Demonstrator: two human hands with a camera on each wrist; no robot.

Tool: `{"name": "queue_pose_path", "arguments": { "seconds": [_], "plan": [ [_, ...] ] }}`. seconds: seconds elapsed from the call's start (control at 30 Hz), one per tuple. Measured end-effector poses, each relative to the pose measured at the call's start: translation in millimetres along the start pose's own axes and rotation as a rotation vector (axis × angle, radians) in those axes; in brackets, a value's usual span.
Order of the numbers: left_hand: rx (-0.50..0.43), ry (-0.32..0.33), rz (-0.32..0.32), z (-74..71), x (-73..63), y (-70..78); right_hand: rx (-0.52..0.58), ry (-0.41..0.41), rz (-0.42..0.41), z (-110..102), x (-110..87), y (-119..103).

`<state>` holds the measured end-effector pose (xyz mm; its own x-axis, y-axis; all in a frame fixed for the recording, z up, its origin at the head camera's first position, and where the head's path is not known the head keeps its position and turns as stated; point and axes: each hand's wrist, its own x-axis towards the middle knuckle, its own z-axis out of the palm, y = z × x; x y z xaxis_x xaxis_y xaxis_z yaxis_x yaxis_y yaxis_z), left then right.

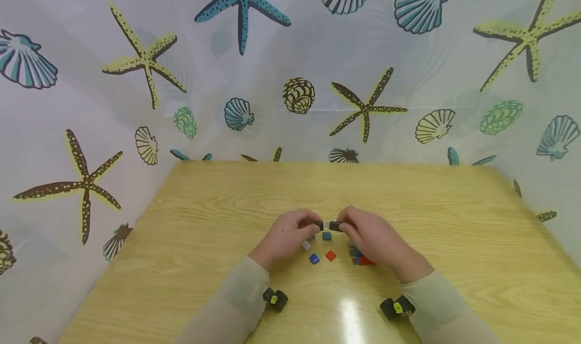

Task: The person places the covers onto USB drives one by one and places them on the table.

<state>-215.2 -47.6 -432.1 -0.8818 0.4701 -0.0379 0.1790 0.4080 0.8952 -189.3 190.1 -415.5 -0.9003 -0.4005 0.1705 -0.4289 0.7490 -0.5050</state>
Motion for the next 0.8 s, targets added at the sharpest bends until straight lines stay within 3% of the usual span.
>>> {"name": "queue_pose_path", "arguments": {
  "seconds": [0.27,0.8],
  "plan": [
    [-0.040,-0.009,0.011,-1.3,-3.3,0.9,0.017,-0.007,-0.056,2.4,0.1,0.8],
    [-0.025,-0.040,0.046,-0.6,-4.9,5.3,0.065,-0.028,-0.078,0.3,-3.3,-0.3]
  ]
}}
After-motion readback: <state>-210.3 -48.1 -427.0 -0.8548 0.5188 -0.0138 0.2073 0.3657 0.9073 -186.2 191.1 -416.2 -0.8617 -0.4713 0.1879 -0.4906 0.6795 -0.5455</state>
